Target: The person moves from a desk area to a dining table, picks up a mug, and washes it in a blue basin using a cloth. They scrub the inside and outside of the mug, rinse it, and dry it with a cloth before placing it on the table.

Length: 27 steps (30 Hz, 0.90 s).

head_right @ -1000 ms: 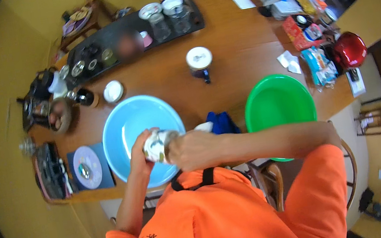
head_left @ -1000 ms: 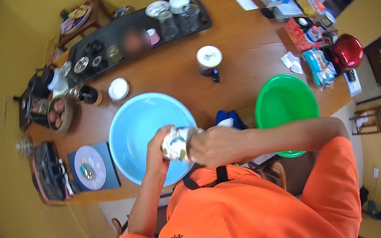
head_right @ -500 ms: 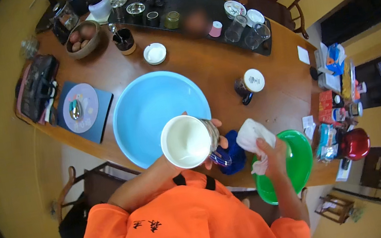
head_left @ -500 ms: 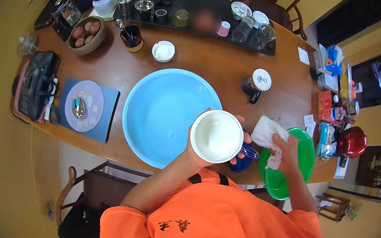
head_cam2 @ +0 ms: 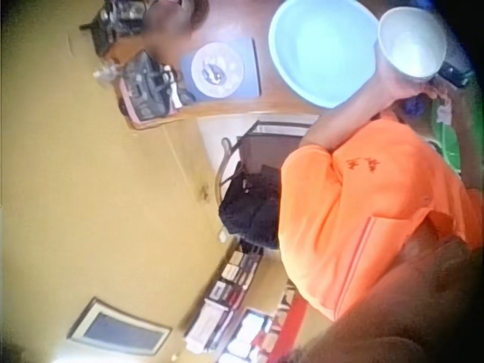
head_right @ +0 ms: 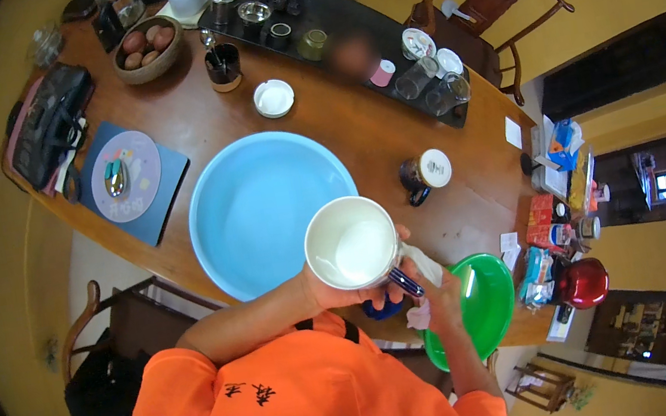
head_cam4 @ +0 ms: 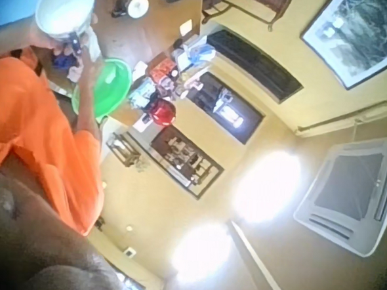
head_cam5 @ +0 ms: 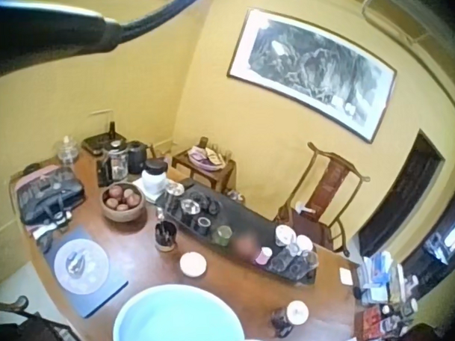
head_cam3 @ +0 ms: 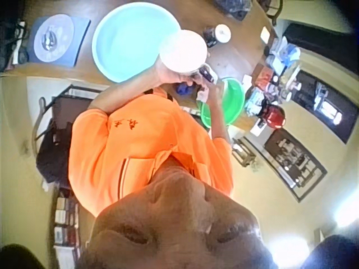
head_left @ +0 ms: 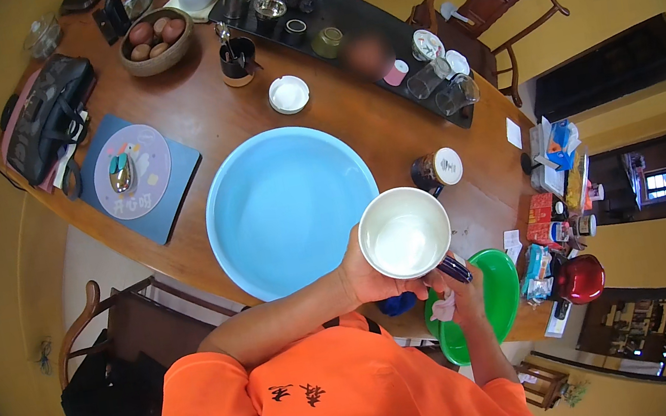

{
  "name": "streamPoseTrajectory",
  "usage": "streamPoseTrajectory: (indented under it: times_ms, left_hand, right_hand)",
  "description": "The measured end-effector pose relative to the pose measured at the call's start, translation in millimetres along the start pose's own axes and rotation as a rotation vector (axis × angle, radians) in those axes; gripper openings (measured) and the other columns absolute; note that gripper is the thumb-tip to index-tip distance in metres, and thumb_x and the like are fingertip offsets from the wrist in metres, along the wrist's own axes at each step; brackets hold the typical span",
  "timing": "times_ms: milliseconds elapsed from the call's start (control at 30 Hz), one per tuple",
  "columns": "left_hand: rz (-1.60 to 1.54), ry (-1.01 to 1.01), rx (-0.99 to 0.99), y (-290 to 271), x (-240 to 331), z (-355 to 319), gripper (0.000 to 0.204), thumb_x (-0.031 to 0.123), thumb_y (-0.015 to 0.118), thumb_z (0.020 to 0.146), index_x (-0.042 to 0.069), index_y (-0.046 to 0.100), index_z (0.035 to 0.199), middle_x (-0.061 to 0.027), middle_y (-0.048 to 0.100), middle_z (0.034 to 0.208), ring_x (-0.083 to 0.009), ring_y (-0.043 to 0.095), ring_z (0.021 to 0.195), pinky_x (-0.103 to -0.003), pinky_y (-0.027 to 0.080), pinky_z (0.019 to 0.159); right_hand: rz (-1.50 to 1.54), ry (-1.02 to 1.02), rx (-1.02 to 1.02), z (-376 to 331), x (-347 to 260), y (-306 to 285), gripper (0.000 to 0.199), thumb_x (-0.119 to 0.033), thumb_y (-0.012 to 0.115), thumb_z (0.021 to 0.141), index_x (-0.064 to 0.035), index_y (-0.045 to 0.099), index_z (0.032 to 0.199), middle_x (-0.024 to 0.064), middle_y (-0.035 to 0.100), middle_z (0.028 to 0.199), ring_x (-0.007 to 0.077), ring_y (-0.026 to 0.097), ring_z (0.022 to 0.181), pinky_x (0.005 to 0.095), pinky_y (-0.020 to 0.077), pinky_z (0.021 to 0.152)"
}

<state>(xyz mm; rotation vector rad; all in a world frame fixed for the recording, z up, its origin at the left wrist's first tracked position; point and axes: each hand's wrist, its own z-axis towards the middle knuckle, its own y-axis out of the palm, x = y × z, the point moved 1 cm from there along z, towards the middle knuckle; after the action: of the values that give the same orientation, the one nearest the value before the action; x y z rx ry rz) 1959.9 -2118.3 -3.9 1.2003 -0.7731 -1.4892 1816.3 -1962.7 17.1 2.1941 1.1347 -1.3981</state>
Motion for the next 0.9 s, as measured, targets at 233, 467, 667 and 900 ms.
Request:
streamPoseTrajectory:
  times_ms: [233,467,667,900]
  left_hand:
    - [0.063,0.134,0.209,10.6,14.3,-10.5,0.062,0.057,0.039,0.089,0.007,0.048,0.125,-0.0245,0.058,0.109,-0.0460,0.062,0.086,-0.055,0.055,0.063]
    - [0.180,0.205,0.543,22.6,20.9,-20.9,0.067,0.065,0.045,0.084,0.013,0.051,0.125,-0.0135,0.060,0.117,-0.0406,0.062,0.096,-0.060,0.054,0.063]
    - [0.359,0.196,0.579,20.3,23.0,-30.3,0.062,0.060,0.053,0.084,0.011,0.053,0.122,-0.0108,0.062,0.113,-0.0325,0.062,0.099,-0.055,0.055,0.068]
    - [0.375,0.074,0.628,13.1,18.9,-28.7,0.057,0.052,0.051,0.087,0.006,0.053,0.120,-0.0149,0.065,0.100,-0.0339,0.067,0.081,-0.049,0.058,0.051]
  right_hand:
    - [0.021,-0.046,0.086,-5.2,2.9,7.2,0.020,-0.009,0.064,0.083,-0.0002,0.061,0.100,0.0046,0.063,0.079,0.0104,0.059,0.059,0.0215,0.0453,0.051]
    - [0.216,-0.234,0.127,-2.6,-39.2,-16.4,0.042,-0.006,0.066,0.079,0.0052,0.054,0.118,0.0141,0.063,0.107,0.0212,0.064,0.087,0.0295,0.0526,0.070]
    - [-0.426,-1.021,-0.042,-11.4,-115.4,5.9,0.037,-0.006,0.067,0.076,-0.0047,0.060,0.112,0.0125,0.064,0.108,0.0240,0.062,0.090,0.0360,0.0505,0.077]
    - [-1.409,-1.837,-0.683,-2.1,-164.3,60.6,0.032,-0.013,0.065,0.068,-0.0135,0.062,0.099,-0.0034,0.055,0.119,0.0238,0.054,0.100,0.0379,0.0458,0.077]
